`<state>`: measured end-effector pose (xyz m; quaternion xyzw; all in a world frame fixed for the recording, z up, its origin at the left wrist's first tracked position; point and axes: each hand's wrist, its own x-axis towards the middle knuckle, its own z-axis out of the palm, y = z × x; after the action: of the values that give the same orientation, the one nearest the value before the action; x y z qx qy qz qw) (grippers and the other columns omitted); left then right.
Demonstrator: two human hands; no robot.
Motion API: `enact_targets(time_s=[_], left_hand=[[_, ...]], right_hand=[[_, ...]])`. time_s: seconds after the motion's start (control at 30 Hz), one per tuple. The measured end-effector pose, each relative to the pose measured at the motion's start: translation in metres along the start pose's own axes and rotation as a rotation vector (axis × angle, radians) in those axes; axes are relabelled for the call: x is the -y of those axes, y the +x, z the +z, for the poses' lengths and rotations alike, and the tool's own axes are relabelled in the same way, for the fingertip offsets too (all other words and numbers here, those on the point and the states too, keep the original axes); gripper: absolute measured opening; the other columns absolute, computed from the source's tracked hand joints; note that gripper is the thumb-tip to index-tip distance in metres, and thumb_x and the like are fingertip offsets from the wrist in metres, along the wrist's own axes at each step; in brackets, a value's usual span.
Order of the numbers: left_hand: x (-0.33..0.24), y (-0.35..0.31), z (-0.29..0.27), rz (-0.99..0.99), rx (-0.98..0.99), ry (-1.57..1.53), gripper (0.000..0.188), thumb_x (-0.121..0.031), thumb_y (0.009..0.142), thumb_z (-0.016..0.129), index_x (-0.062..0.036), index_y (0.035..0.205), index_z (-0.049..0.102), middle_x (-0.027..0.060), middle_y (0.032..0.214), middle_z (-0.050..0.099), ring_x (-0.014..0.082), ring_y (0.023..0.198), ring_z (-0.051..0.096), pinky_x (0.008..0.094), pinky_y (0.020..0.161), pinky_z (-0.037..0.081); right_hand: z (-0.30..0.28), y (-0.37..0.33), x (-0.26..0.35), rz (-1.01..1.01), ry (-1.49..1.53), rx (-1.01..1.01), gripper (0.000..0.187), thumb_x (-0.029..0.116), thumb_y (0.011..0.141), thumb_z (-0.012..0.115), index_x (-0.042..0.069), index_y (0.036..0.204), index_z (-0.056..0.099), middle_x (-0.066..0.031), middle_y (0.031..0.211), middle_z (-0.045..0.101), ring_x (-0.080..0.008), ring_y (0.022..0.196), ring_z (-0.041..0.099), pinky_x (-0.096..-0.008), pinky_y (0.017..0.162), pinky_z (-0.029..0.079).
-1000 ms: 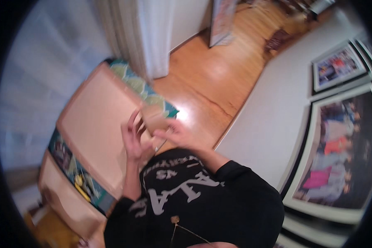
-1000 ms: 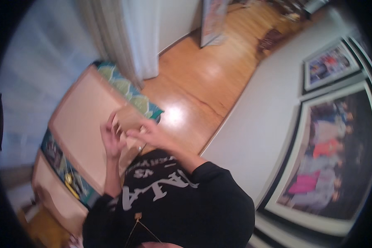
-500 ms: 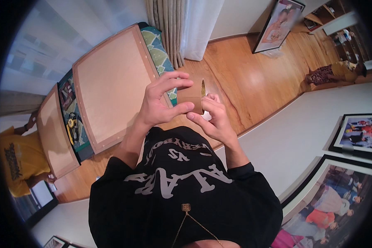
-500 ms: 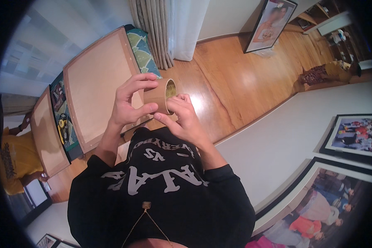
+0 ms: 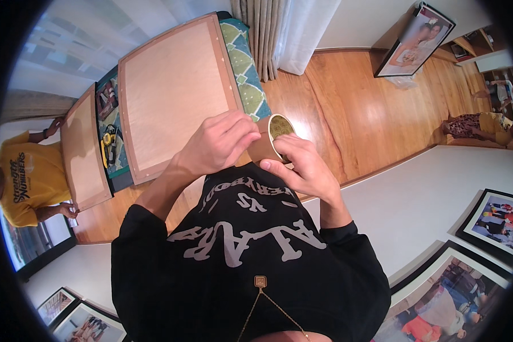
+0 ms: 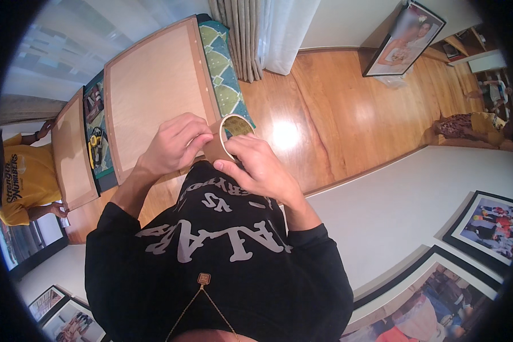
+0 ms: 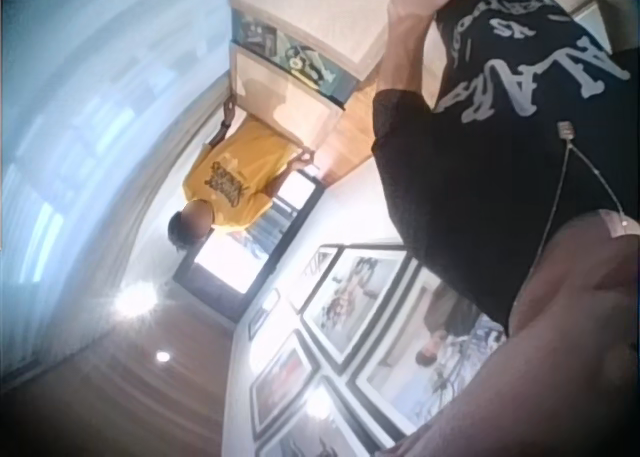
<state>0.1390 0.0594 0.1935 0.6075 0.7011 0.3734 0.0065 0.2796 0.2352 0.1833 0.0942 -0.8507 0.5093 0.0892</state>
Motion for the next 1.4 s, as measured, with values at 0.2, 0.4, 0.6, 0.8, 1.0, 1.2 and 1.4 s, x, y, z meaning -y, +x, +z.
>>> enact_targets(time_s=[0.2, 0.4, 0.6, 0.8, 1.0, 1.2, 1.4], left_hand=[[0.02, -0.011, -0.025, -0.439, 0.104, -0.263, 0.014, -0.002, 0.089, 0.058, 0.0034, 0.102, 0.057, 0.0132, 0.095, 0.064, 0.0284, 0.083, 0.064, 0.0332, 0.074, 0.052], [0.005, -0.01, -0.008, -0.279, -0.204, -0.767, 0.046, 0.002, 0.082, 0.062, -0.0014, 0.127, 0.057, 0.0149, 0.121, 0.063, 0.0312, 0.115, 0.059, 0.0406, 0.1, 0.046], [0.0, -0.018, 0.018, 0.016, -0.025, -0.554, 0.035, -0.003, 0.082, 0.068, -0.0003, 0.117, 0.064, 0.0184, 0.121, 0.064, 0.0343, 0.118, 0.059, 0.0425, 0.103, 0.045], [-0.017, -0.041, 0.041, -0.421, -0.197, -0.612, 0.023, -0.013, 0.096, 0.06, 0.0026, 0.113, 0.063, 0.0093, 0.103, 0.066, 0.0196, 0.098, 0.063, 0.0299, 0.087, 0.049], [-0.023, -0.043, 0.064, -0.378, -0.415, -0.823, 0.026, -0.016, 0.096, 0.061, 0.0049, 0.112, 0.062, 0.0121, 0.103, 0.065, 0.0167, 0.096, 0.063, 0.0272, 0.085, 0.049], [-0.016, -0.049, 0.066, -0.567, -0.336, -0.83, 0.026, -0.018, 0.096, 0.063, 0.0053, 0.108, 0.063, 0.0073, 0.092, 0.067, 0.0115, 0.089, 0.062, 0.0253, 0.081, 0.049], [-0.01, -0.055, 0.069, -0.605, -0.483, -0.578, 0.026, -0.021, 0.098, 0.061, 0.0032, 0.092, 0.065, -0.0014, 0.068, 0.058, 0.0037, 0.062, 0.049, 0.0202, 0.055, 0.041]], right_hand=[[-0.008, -0.015, -0.007, 0.224, 0.382, 0.077, 0.02, 0.016, 0.085, 0.068, -0.002, 0.084, 0.06, -0.0103, 0.069, 0.054, -0.0204, 0.065, 0.055, -0.0318, 0.061, 0.039], [0.008, -0.025, -0.044, 0.333, 1.346, -0.153, 0.025, 0.018, 0.077, 0.059, -0.005, 0.087, 0.062, -0.0056, 0.078, 0.058, -0.017, 0.074, 0.057, -0.0266, 0.068, 0.045], [0.024, -0.022, -0.048, 0.305, 1.857, -0.005, 0.029, 0.032, 0.081, 0.052, 0.003, 0.084, 0.053, -0.001, 0.054, 0.038, -0.0137, 0.05, 0.039, -0.0303, 0.053, 0.035], [0.053, -0.032, -0.044, 0.479, 2.167, -0.011, 0.03, 0.035, 0.083, 0.049, 0.008, 0.071, 0.054, -0.0002, 0.057, 0.04, -0.0138, 0.054, 0.039, -0.0297, 0.055, 0.034], [0.063, -0.036, -0.043, 0.509, 2.287, -0.071, 0.032, 0.038, 0.086, 0.047, 0.01, 0.072, 0.053, -0.0001, 0.059, 0.04, -0.014, 0.056, 0.038, -0.0296, 0.056, 0.033], [0.068, -0.039, -0.042, 0.509, 2.314, -0.077, 0.032, 0.038, 0.088, 0.046, 0.009, 0.077, 0.053, -0.0001, 0.062, 0.041, -0.0142, 0.058, 0.038, -0.0299, 0.057, 0.033], [0.071, -0.028, -0.021, 0.909, 2.069, -0.319, 0.037, 0.039, 0.092, 0.041, 0.007, 0.095, 0.059, -0.0046, 0.073, 0.055, -0.0206, 0.069, 0.054, -0.034, 0.069, 0.046]])
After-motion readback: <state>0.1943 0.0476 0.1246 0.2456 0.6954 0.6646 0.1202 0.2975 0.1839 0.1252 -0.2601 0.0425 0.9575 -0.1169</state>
